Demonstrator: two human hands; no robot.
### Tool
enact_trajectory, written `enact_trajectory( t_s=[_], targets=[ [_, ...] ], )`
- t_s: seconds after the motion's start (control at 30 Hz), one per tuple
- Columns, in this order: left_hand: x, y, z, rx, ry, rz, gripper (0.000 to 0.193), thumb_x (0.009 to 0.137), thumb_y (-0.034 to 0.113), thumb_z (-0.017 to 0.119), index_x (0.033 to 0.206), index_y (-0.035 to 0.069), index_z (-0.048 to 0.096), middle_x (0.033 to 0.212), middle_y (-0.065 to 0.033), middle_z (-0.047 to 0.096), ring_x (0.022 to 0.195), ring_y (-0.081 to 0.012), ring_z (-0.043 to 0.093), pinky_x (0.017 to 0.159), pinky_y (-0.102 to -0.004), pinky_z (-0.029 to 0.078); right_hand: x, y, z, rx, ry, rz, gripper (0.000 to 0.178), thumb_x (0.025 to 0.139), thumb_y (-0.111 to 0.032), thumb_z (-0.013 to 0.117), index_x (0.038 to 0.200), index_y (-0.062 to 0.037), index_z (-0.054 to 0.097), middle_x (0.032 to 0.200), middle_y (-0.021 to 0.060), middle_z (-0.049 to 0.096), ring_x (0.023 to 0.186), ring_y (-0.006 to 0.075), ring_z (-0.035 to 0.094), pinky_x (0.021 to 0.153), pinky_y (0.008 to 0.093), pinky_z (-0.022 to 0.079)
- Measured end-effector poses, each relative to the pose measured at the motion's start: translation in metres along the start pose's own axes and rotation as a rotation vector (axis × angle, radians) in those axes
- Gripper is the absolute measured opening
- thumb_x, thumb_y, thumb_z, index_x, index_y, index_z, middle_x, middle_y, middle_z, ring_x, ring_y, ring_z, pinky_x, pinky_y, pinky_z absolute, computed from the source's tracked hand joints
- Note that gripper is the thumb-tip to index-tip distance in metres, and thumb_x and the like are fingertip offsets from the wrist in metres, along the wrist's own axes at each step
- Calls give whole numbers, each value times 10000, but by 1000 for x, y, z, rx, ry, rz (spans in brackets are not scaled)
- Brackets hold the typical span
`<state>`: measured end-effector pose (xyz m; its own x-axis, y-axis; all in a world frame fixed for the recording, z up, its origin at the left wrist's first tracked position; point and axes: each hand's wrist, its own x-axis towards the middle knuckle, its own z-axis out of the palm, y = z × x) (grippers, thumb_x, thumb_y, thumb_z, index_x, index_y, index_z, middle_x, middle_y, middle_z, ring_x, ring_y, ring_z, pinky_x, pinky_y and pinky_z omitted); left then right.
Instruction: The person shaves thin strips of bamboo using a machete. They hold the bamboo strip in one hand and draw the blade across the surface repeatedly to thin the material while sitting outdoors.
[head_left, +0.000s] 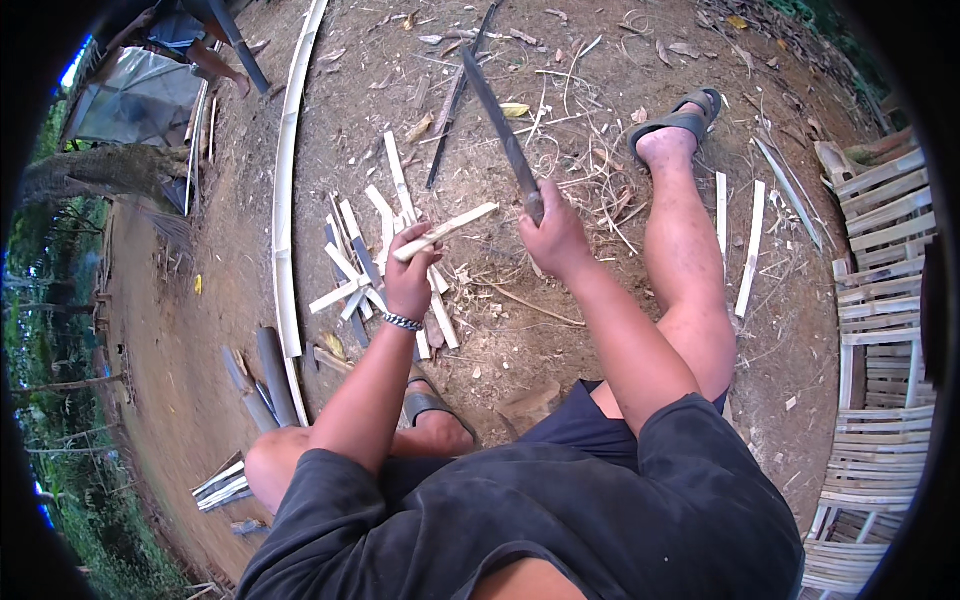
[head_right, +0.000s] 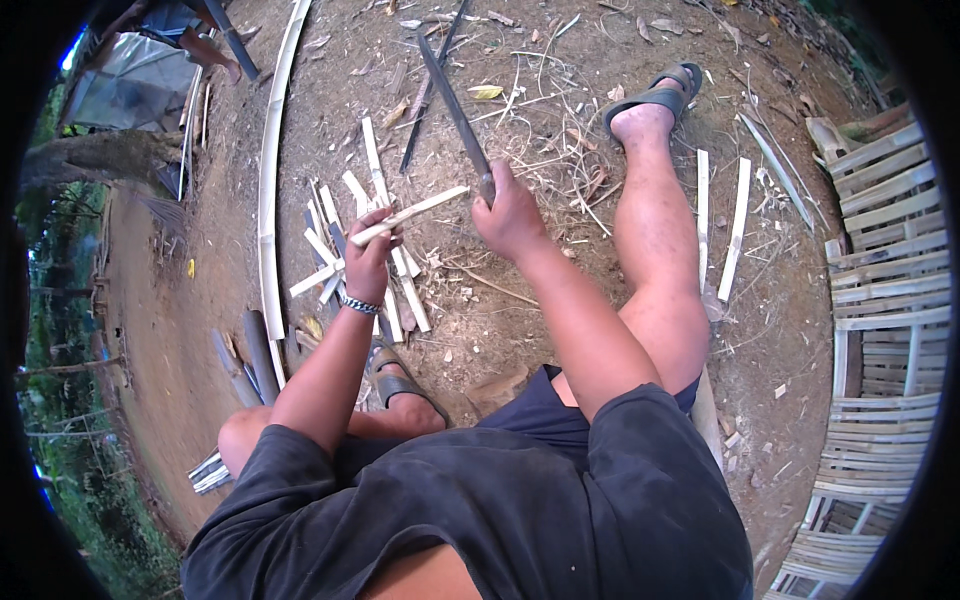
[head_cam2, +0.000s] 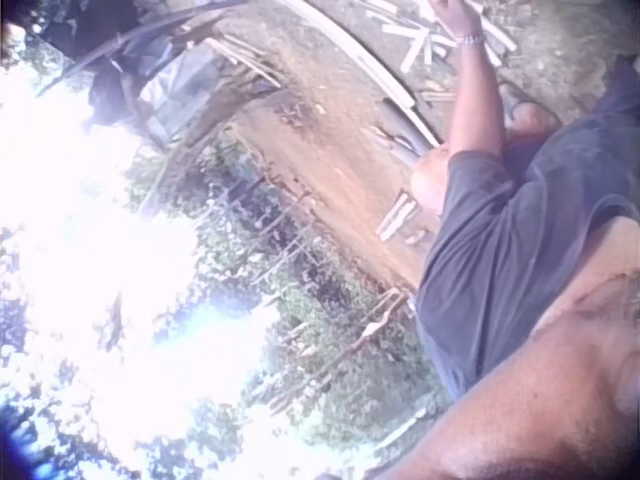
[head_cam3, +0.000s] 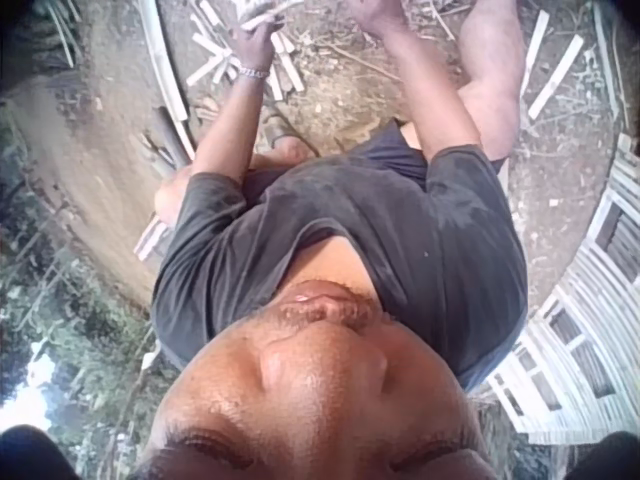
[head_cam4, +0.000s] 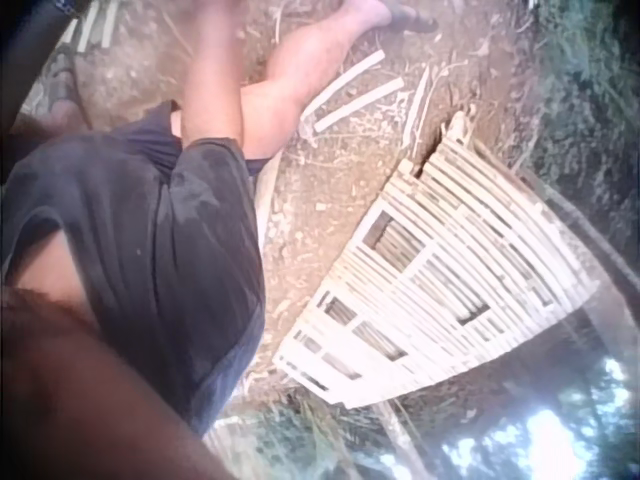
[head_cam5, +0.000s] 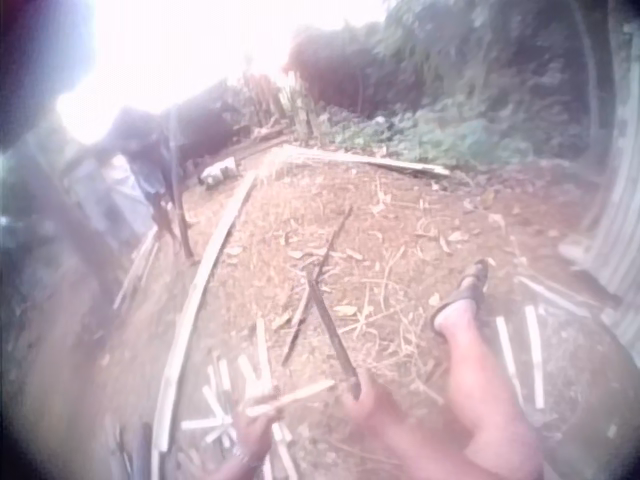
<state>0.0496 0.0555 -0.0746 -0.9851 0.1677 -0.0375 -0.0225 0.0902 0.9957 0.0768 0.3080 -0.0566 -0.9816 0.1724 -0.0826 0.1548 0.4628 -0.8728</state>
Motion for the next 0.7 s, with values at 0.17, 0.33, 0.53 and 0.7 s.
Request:
enact_trajectory(
  t_s=[0.17, 0.33, 0.53, 0.7],
  targets=[
    [-5, 21, -11, -241, 104, -341, 504, 978, 161, 602, 1398, -66, 441, 1205, -167, 640, 940, -253, 707, 762, -333, 593, -16, 25, 30, -174, -251, 233, 412, 928, -150, 589, 1301, -83, 428, 973, 157, 662, 915, 313, 687, 823, 446, 542],
    [3, 40, -33, 25, 97, -649, 429, 969, 210, 641, 1314, -22, 536, 888, -99, 681, 703, -174, 680, 562, -280, 549, -23, 43, 59, -258, -310, 151, 423, 922, -154, 591, 1317, -118, 444, 1102, 156, 677, 1020, 348, 677, 911, 453, 525],
    [1, 44, -41, 204, 100, -682, 167, 959, 189, 640, 962, 24, 664, 704, -5, 609, 513, -80, 528, 446, -223, 399, -31, 61, 86, -276, -378, 267, 492, 925, -153, 583, 1388, -124, 421, 1243, 161, 626, 1151, 356, 621, 994, 449, 493],
    [11, 26, -61, 534, -21, -544, 313, 970, 253, 594, 862, -10, 725, 558, -15, 532, 454, -115, 487, 434, -297, 364, -23, 55, 96, -228, -363, 392, 535, 944, -193, 629, 1419, -88, 409, 1172, 174, 630, 1095, 324, 638, 975, 448, 500]
  ],
)
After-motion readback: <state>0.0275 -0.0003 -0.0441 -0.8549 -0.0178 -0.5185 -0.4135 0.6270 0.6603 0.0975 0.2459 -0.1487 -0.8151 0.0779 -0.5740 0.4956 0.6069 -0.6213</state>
